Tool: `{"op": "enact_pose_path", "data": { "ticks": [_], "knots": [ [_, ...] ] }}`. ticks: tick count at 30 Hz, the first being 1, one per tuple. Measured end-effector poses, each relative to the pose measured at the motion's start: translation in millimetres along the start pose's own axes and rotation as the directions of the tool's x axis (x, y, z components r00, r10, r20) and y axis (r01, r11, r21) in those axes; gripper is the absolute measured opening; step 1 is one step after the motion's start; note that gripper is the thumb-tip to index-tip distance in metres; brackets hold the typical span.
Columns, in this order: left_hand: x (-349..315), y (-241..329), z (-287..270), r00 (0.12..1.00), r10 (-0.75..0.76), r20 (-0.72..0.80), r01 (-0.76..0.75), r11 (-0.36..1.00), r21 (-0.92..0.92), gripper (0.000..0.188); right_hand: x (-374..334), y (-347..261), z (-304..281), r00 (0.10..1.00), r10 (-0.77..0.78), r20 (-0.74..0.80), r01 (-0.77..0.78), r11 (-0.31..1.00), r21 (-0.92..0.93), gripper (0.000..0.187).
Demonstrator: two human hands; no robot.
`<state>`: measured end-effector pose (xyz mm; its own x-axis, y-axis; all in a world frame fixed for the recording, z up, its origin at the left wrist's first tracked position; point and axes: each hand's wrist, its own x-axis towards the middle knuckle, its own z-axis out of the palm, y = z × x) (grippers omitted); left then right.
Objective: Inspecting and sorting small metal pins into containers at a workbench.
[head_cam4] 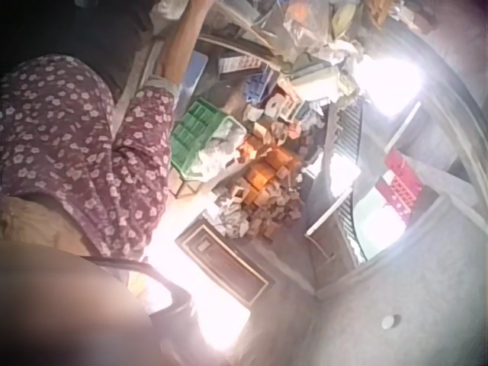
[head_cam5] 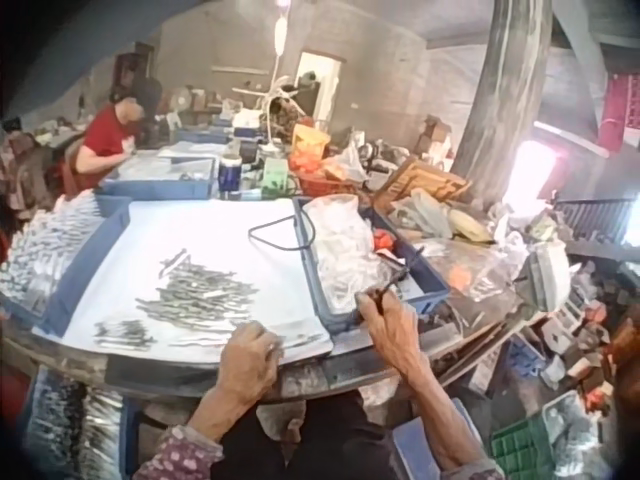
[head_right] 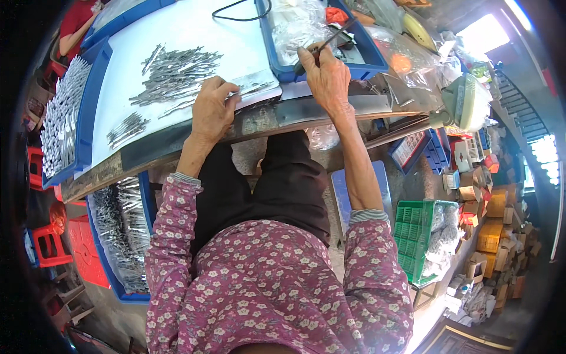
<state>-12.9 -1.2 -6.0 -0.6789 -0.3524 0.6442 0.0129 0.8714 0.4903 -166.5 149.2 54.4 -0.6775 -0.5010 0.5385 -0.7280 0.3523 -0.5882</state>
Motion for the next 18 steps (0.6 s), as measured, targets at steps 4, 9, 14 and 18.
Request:
{"op": "enact_pose_path", "data": {
  "ticks": [4, 9, 14, 18],
  "knots": [
    [0.3, 2.5, 8.9, 0.998, -0.038, 0.053, 0.035, 0.998, 0.042, 0.006, 23.1, 22.8, -4.9, 0.978, -0.207, 0.014, 0.203, 0.943, -0.264, 0.015],
    [-4.1, 1.5, -6.8, 0.998, -0.057, -0.021, 0.056, 0.997, -0.061, 0.006, 40.5, 31.0, 5.9, 0.948, -0.220, 0.229, 0.273, 0.933, -0.233, 0.018],
    [-19.2, -4.8, -44.2, 0.983, -0.153, -0.100, 0.139, 0.980, -0.139, 0.004, 57.6, 53.5, 22.6, 0.883, -0.175, 0.436, 0.366, 0.838, -0.404, 0.023],
    [-43.1, -22.2, -87.9, 0.944, -0.301, -0.135, 0.290, 0.952, -0.096, 0.007, 69.2, 65.4, 36.3, 0.810, -0.215, 0.546, 0.504, 0.731, -0.460, 0.025]
  ]
}}
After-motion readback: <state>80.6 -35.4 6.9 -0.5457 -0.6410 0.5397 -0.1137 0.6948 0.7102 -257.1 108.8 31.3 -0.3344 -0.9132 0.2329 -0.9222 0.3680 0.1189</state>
